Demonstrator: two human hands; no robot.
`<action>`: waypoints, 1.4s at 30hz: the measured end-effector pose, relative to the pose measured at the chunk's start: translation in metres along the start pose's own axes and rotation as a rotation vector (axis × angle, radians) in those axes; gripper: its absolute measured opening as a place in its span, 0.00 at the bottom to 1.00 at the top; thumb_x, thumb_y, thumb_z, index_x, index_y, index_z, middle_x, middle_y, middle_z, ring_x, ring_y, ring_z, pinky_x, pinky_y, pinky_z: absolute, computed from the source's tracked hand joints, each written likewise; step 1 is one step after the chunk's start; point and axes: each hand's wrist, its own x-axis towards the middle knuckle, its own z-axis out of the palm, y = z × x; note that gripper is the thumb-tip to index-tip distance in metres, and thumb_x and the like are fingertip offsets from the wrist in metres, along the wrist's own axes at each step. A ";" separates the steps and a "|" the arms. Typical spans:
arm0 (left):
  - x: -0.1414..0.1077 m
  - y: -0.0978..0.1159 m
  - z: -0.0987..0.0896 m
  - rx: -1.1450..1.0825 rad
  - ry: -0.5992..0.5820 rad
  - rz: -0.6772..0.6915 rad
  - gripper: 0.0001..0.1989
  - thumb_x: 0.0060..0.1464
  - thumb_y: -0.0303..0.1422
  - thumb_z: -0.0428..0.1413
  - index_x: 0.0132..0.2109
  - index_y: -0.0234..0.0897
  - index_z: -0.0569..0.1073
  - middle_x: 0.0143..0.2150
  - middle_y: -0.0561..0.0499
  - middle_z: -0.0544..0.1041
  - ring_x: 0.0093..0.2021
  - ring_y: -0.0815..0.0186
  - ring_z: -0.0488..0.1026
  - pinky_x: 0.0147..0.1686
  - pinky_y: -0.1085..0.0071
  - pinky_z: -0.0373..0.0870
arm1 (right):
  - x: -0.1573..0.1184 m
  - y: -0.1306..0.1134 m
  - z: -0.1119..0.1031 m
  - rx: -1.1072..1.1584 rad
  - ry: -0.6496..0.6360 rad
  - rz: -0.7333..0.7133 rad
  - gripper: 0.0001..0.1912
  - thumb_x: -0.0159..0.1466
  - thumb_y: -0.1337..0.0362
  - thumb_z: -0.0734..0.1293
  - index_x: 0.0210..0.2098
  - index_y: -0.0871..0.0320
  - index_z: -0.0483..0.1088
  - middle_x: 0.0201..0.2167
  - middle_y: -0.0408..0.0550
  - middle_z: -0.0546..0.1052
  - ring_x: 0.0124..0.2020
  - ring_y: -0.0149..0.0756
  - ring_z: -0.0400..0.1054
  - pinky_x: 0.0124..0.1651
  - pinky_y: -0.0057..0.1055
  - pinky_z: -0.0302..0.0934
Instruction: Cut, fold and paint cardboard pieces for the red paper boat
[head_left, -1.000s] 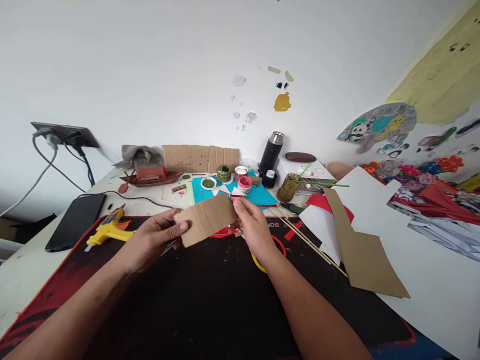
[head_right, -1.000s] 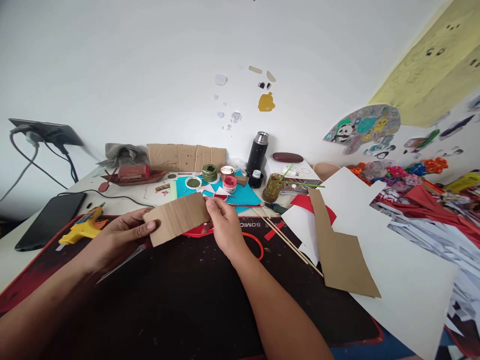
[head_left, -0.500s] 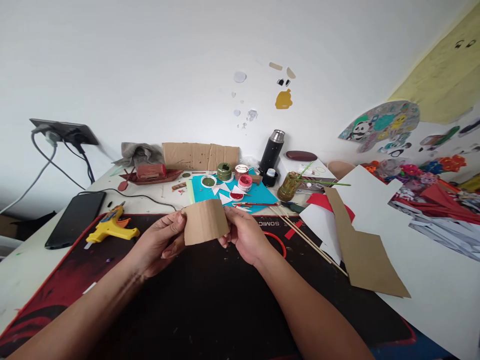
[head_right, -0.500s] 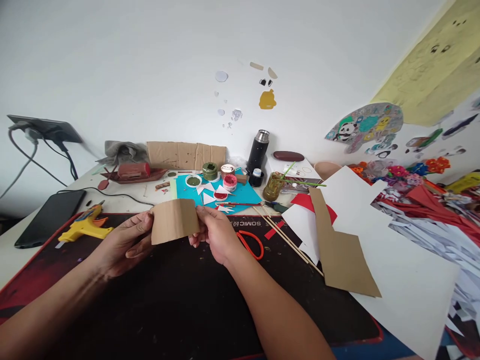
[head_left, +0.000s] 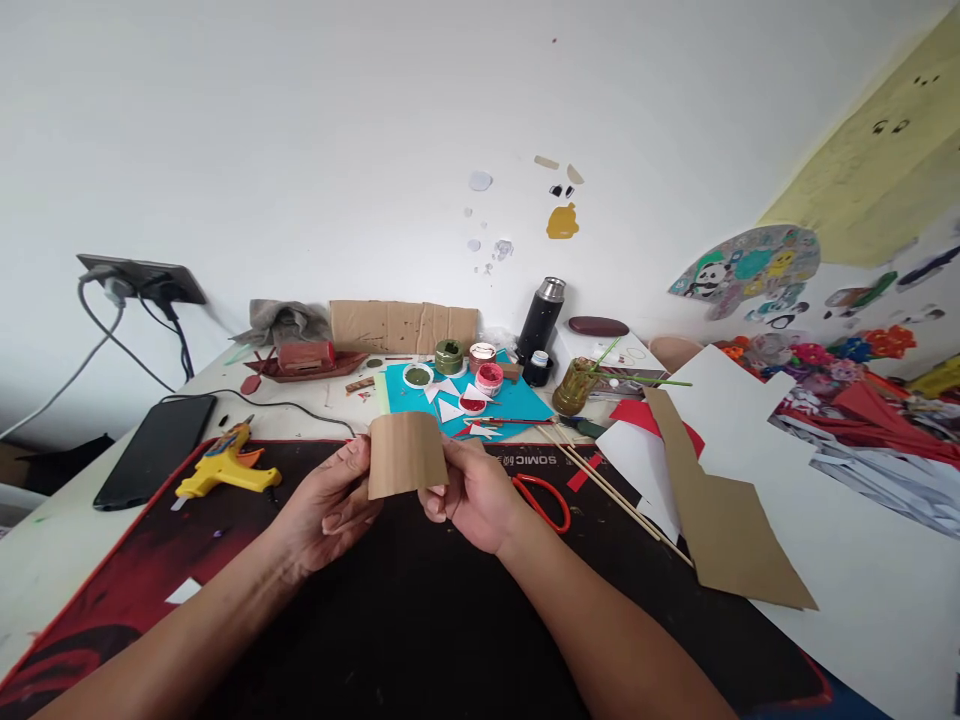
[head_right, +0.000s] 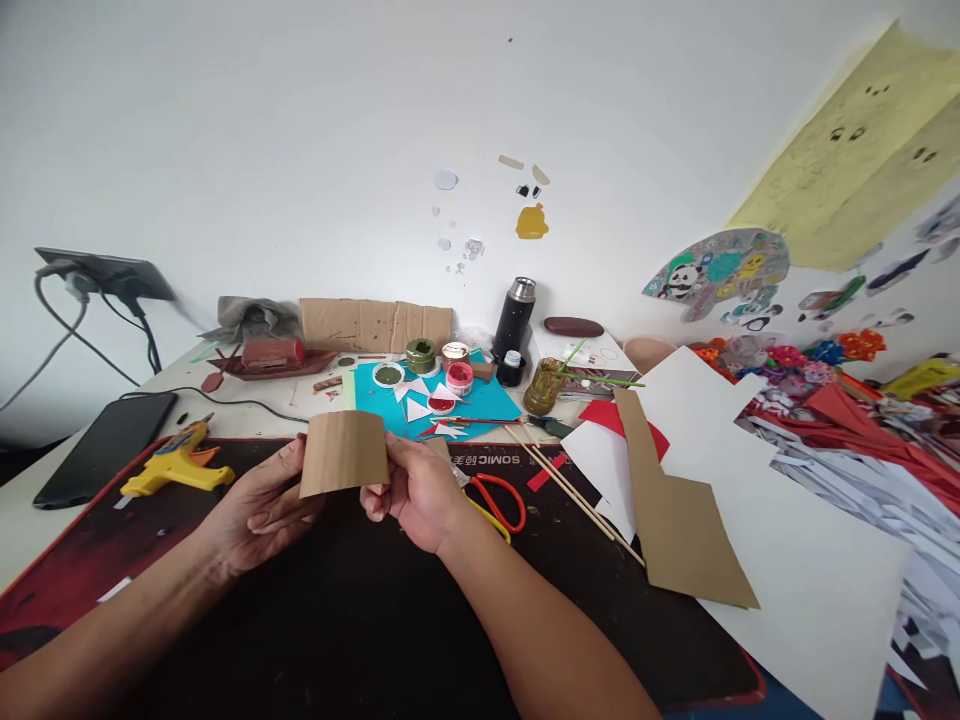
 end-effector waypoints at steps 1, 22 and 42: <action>0.000 -0.001 0.000 -0.001 -0.002 -0.006 0.24 0.49 0.48 0.79 0.35 0.37 0.79 0.10 0.66 0.59 0.11 0.82 0.39 0.12 0.86 0.50 | 0.000 0.001 0.000 0.009 -0.015 0.000 0.26 0.70 0.41 0.74 0.30 0.54 0.68 0.19 0.36 0.64 0.19 0.31 0.61 0.23 0.29 0.51; 0.006 -0.005 0.005 0.086 0.092 0.036 0.27 0.46 0.50 0.79 0.34 0.36 0.75 0.17 0.61 0.67 0.13 0.80 0.52 0.14 0.83 0.53 | 0.000 0.000 0.003 0.084 -0.021 -0.020 0.32 0.70 0.41 0.74 0.22 0.54 0.60 0.13 0.30 0.51 0.14 0.24 0.46 0.22 0.28 0.41; -0.005 0.050 -0.011 0.917 0.286 -0.018 0.40 0.44 0.68 0.71 0.45 0.35 0.79 0.22 0.63 0.64 0.20 0.75 0.54 0.18 0.78 0.49 | 0.001 0.002 -0.010 -0.578 0.159 -0.212 0.26 0.71 0.36 0.70 0.35 0.53 0.68 0.15 0.33 0.69 0.15 0.29 0.65 0.20 0.25 0.55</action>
